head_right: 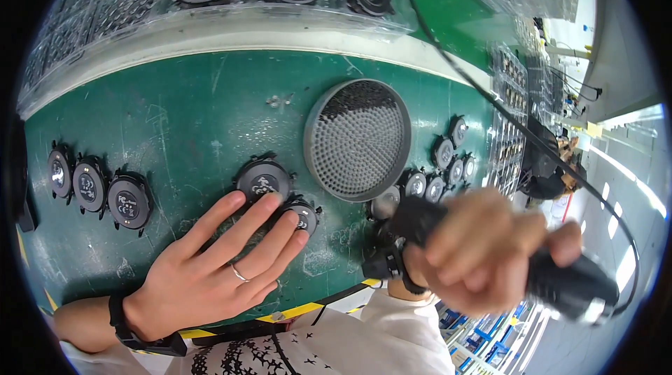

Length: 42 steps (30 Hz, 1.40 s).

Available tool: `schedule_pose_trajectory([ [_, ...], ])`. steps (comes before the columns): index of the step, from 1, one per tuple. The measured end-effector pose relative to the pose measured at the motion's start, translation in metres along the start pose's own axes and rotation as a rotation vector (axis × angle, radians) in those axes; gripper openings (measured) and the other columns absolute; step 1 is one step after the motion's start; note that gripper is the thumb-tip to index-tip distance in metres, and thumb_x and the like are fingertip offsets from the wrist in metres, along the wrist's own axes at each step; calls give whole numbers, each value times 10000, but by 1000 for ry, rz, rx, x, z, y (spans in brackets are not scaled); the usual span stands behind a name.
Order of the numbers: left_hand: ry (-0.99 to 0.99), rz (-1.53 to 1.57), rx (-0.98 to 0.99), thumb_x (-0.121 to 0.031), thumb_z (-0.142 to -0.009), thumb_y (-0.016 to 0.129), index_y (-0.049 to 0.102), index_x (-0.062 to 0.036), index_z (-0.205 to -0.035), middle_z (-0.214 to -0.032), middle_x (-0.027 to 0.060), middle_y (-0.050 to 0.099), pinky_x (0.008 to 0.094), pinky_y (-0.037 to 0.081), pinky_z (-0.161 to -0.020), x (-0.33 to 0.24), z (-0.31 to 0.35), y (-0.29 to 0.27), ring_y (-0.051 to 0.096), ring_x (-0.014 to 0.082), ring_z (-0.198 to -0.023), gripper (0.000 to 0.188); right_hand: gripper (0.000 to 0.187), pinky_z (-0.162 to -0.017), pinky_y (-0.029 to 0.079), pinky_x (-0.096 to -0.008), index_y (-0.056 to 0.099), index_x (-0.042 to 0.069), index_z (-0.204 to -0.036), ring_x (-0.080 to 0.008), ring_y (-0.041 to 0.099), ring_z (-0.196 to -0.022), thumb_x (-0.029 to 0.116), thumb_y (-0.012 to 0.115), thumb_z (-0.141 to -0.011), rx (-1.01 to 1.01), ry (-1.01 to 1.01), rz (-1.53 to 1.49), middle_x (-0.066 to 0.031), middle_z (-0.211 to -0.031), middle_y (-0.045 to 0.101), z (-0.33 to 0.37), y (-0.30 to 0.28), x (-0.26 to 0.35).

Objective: The person uses an electric screwdriver to pick up screws from a tray and drive them into the back of several smartwatches, moving each one aside after completion.

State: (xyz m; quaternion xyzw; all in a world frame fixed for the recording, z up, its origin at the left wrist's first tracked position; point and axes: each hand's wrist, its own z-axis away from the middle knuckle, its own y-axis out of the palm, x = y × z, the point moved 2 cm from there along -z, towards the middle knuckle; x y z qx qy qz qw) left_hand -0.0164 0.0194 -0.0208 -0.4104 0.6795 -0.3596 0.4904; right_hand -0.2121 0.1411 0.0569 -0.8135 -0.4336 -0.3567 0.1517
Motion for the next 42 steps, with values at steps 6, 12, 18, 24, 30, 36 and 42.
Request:
schedule_pose_trajectory([
  [6, 13, 10, 27, -290, -857, 635, 669, -132, -1259, -1396, 18, 532, 443, 425, -1133, 1, -1, 0, 508, 239, -1325, 433, 419, -322, 497, -274, 403, 44, -1156, -143, 533, -365, -64, 622, -816, -67, -92, -172, -60, -582, 533, 17, 25, 4],
  [12, 16, 14, 19, -290, -879, 616, 672, -140, -1253, -1392, 14, 531, 437, 428, -1131, 1, -2, 0, 510, 233, -1323, 406, 341, -324, 513, -244, 433, 7, -1096, -126, 543, -353, -49, 592, -799, 8, -25, -104, -75, -586, 564, 15, 29, -3],
  [18, 6, 8, 13, -284, -890, 605, 676, -144, -1247, -1391, 10, 532, 433, 435, -1126, 2, -1, 1, 511, 228, -1321, 390, 351, -325, 512, -243, 432, 14, -1104, -129, 546, -359, -42, 598, -799, 10, -37, -110, -71, -587, 557, 18, 32, -9],
  [24, -5, 32, 13, -254, -898, 591, 681, -143, -1241, -1389, 7, 534, 432, 438, -1124, 1, 0, 1, 515, 227, -1318, 372, 354, -324, 510, -247, 430, 27, -1113, -127, 550, -367, -26, 607, -811, 40, 22, -96, -66, -592, 554, 20, 32, -8],
  [30, -34, 76, 20, -226, -904, 580, 687, -144, -1237, -1380, 7, 538, 426, 448, -1115, 0, -2, 2, 519, 227, -1313, 359, 334, -347, 520, -236, 448, 33, -1106, -123, 557, -382, -28, 617, -824, 34, 15, -101, -62, -605, 561, 19, 34, -15],
  [36, -58, 64, -30, -197, -899, 575, 691, -143, -1237, -1367, 10, 545, 421, 463, -1101, -4, -1, 6, 524, 232, -1308, 361, 331, -390, 540, -238, 481, 55, -1095, -124, 571, -415, -43, 654, -831, 123, 90, -174, -55, -641, 589, 19, 28, -17],
  [42, -56, 83, -6, -195, -866, 607, 689, -133, -1231, -1379, 16, 542, 428, 457, -1105, -3, -2, 3, 518, 240, -1315, 379, 377, -404, 540, -258, 455, 67, -1147, -138, 585, -433, -41, 656, -847, 296, 160, -219, -55, -664, 611, 11, 21, -17],
])
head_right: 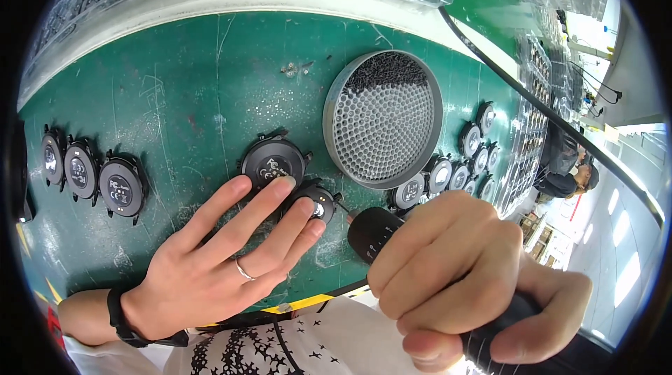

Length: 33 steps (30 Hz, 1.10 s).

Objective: The person uses an electric screwdriver to pick up screws from a tray and drive them into the back of several smartwatches, moving each one aside after completion.

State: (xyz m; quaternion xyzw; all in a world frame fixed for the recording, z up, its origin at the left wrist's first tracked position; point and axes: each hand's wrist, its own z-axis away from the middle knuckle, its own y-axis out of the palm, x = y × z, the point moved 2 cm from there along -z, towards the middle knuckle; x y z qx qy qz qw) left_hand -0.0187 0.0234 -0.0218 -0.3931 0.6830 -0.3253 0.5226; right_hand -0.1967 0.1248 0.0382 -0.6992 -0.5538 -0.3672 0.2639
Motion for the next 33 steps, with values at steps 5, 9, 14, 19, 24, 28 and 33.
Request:
schedule_pose_trajectory([
  [5, 27, -10, 3, -226, -825, 657, 665, -116, -1215, -1416, 24, 528, 449, 429, -1123, -2, -1, -1, 509, 257, -1326, 405, 436, -403, 530, -257, 419, 64, -1200, -144, 594, -442, -58, 641, -846, 28, 42, -6, -71, -686, 623, -3, -1, 5],
  [9, 52, -68, 33, -243, -809, 679, 635, -112, -1213, -1468, 75, 495, 468, 399, -1139, 2, 2, -2, 494, 293, -1342, 427, 436, -400, 521, -250, 405, 65, -1230, -136, 581, -434, -54, 603, -860, -14, 32, -6, -76, -686, 604, -2, 5, 6],
  [14, -52, 74, 49, -246, -806, 688, 610, -118, -1210, -1508, 199, 440, 487, 371, -1151, 4, 1, -9, 455, 350, -1376, 431, 394, -368, 472, -229, 389, 72, -1265, -117, 504, -384, -11, 521, -903, -306, -110, 68, -41, -656, 531, 3, -4, 18],
  [19, 28, -35, 23, -254, -853, 575, 571, -88, -1130, -1410, 216, 523, 464, 360, -1170, 3, -1, -14, 447, 360, -1376, 323, 368, -346, 404, -226, 382, 75, -1279, -97, 409, -369, 12, 457, -925, -399, -147, 163, -10, -626, 441, -1, -14, 7],
  [24, 176, 4, 44, -167, -826, 662, 619, -124, -1076, -1374, 195, 540, 486, 410, -1130, 1, 0, -14, 526, 368, -1312, 257, 393, -350, 350, -235, 380, 74, -1305, -89, 355, -394, 1, 433, -922, -415, -93, 215, -10, -623, 397, -6, -14, 2],
  [28, 203, 54, 0, -134, -820, 656, 624, -117, -1009, -1318, 166, 575, 466, 437, -1117, 1, 0, -10, 574, 353, -1262, 192, 433, -364, 372, -260, 357, 99, -1342, -103, 374, -407, -1, 439, -929, -422, -77, 204, -22, -632, 407, -3, -18, -1],
  [33, 240, 41, -5, -137, -824, 656, 620, -97, -969, -1280, 137, 594, 444, 452, -1110, 0, 2, -10, 592, 336, -1243, 155, 436, -378, 391, -262, 360, 98, -1349, -103, 387, -409, 10, 442, -930, -429, -64, 209, -21, -638, 416, -4, -17, -4],
])
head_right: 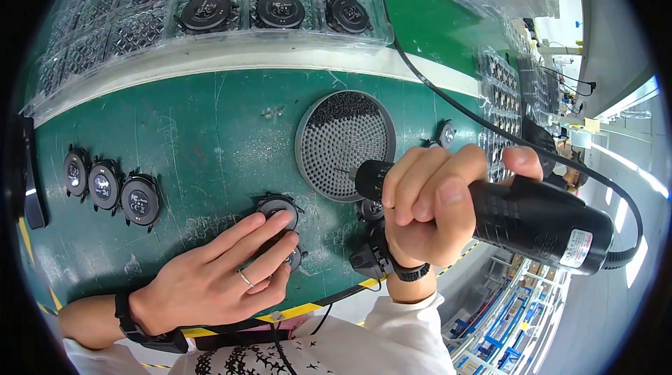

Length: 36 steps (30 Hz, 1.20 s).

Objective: The person uses an electric screwdriver to pick up screws from a tray and drive them into the back of several smartwatches, moving each one aside after completion.

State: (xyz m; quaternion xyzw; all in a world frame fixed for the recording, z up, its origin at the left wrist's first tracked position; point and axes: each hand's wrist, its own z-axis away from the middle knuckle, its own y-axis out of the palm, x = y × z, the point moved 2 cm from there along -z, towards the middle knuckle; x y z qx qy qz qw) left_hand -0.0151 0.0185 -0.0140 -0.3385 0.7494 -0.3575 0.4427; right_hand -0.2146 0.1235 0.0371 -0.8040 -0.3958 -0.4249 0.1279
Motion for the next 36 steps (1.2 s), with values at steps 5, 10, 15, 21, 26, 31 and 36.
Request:
schedule_pose_trajectory([
  [5, 32, -4, -39, -243, -873, 543, 558, -86, -869, -1227, 116, 619, 452, 345, -1191, 2, 2, 5, 545, 330, -1292, 158, 406, -389, 389, -247, 395, 76, -1330, -88, 383, -414, 23, 423, -928, 26, -13, 3, -12, -636, 409, 1, -1, -1],
  [10, 59, 78, 39, -196, -895, 610, 620, -87, -939, -1298, 114, 598, 429, 421, -1137, -1, 2, 0, 577, 297, -1269, 118, 400, -391, 394, -247, 408, 79, -1327, -86, 392, -416, 26, 421, -931, 43, -14, 10, -10, -640, 417, 0, -3, 0],
  [15, 77, 32, 3, -256, -924, 585, 644, -75, -1076, -1368, 121, 570, 426, 401, -1151, -8, 3, 1, 538, 276, -1314, 244, 473, -396, 438, -300, 346, 128, -1369, -137, 418, -408, -6, 452, -929, 20, 43, -18, -39, -660, 458, 1, -7, 2],
  [21, -252, -18, 150, -297, -937, 536, 562, -58, -1342, -1484, 126, 487, 433, 365, -1169, -24, -12, 3, 463, 278, -1385, 471, 337, -398, 378, -248, 446, 75, -1267, -82, 375, -414, 24, 428, -934, 40, 32, 64, -10, -648, 425, -2, 4, -1],
  [26, -171, -170, 215, -259, -938, 501, 507, -39, -1399, -1537, 122, 430, 437, 308, -1199, -15, -14, 9, 400, 265, -1432, 510, 318, -388, 356, -235, 458, 54, -1246, -80, 370, -413, 21, 439, -930, -13, -39, 36, -8, -651, 427, 1, 0, 8],
  [31, -58, -98, 189, -236, -939, 478, 500, -24, -1405, -1545, 109, 422, 429, 251, -1225, -9, -4, 7, 351, 234, -1463, 513, 301, -381, 376, -218, 466, 15, -1209, -84, 393, -411, 8, 463, -908, 15, -72, -84, -5, -642, 439, 4, 4, 22],
  [36, 151, -241, 222, -302, -948, 473, 496, -27, -1417, -1547, 90, 421, 412, 227, -1239, -21, -5, 0, 336, 215, -1470, 544, 288, -362, 460, -209, 466, 1, -1142, -94, 469, -393, -9, 528, -861, 56, -111, -147, -17, -606, 487, 12, 14, 36],
])
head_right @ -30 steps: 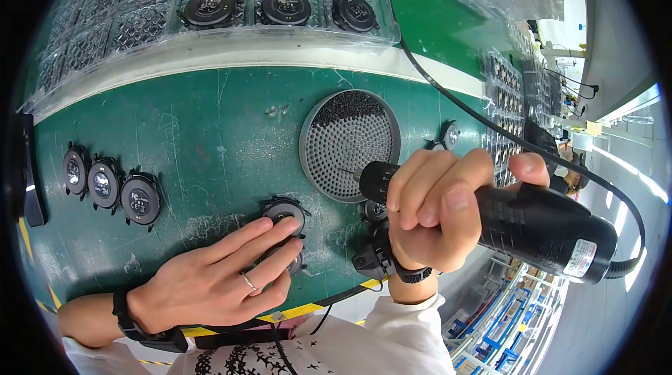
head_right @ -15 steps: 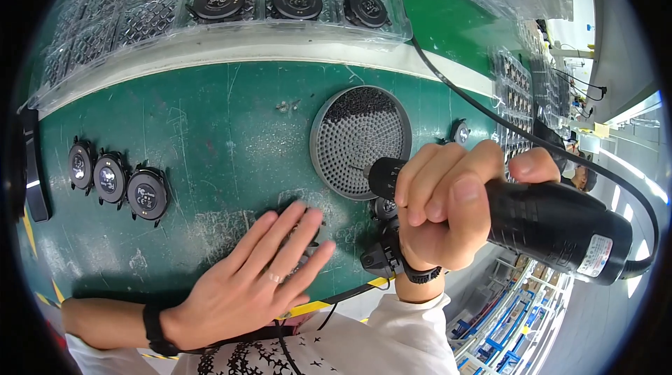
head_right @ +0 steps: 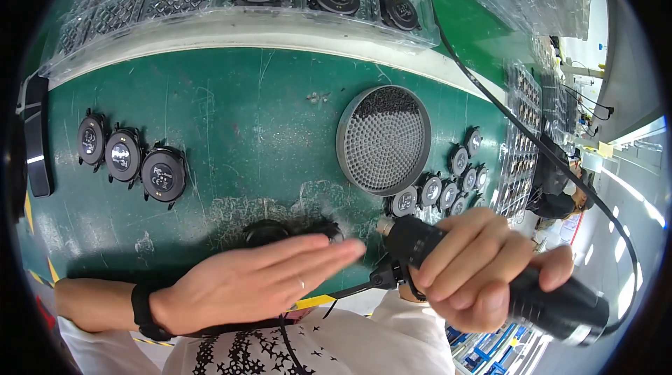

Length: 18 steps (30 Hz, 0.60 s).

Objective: The person uses an electric screwdriver to pick up screws from a tray and drive them into the back of several smartwatches, moving each one aside after completion.

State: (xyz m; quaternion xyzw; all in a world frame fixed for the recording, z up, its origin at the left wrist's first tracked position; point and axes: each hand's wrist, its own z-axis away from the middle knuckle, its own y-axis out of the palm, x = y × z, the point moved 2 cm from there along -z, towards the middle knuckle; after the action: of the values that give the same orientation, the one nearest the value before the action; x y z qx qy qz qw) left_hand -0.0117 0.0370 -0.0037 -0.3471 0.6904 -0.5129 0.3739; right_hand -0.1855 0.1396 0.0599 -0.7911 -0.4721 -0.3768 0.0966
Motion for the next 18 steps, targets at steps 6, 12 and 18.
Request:
schedule_pose_trajectory([
  [6, -125, 122, 55, -367, -967, 441, 460, -34, -1456, -1545, 73, 422, 404, 216, -1248, -16, 12, 9, 323, 210, -1476, 592, 422, -338, 541, -322, 383, 51, -1145, -161, 556, -378, -83, 614, -819, 92, -24, -104, -112, -601, 577, 14, 5, 0],
  [12, -65, 39, 51, -354, -971, 427, 448, -40, -1470, -1545, 51, 424, 404, 224, -1246, -14, 12, 16, 321, 215, -1478, 589, 336, -328, 531, -247, 439, 25, -1047, -126, 559, -357, -59, 621, -778, 81, -8, -94, -83, -579, 586, 18, 12, -7],
  [18, -69, 48, 52, -317, -970, 408, 444, -40, -1471, -1544, 42, 425, 402, 224, -1246, -11, 13, 16, 322, 213, -1477, 573, 333, -325, 526, -244, 440, 32, -1038, -128, 561, -356, -56, 627, -777, 47, -12, -104, -77, -568, 582, 18, 16, -11],
])
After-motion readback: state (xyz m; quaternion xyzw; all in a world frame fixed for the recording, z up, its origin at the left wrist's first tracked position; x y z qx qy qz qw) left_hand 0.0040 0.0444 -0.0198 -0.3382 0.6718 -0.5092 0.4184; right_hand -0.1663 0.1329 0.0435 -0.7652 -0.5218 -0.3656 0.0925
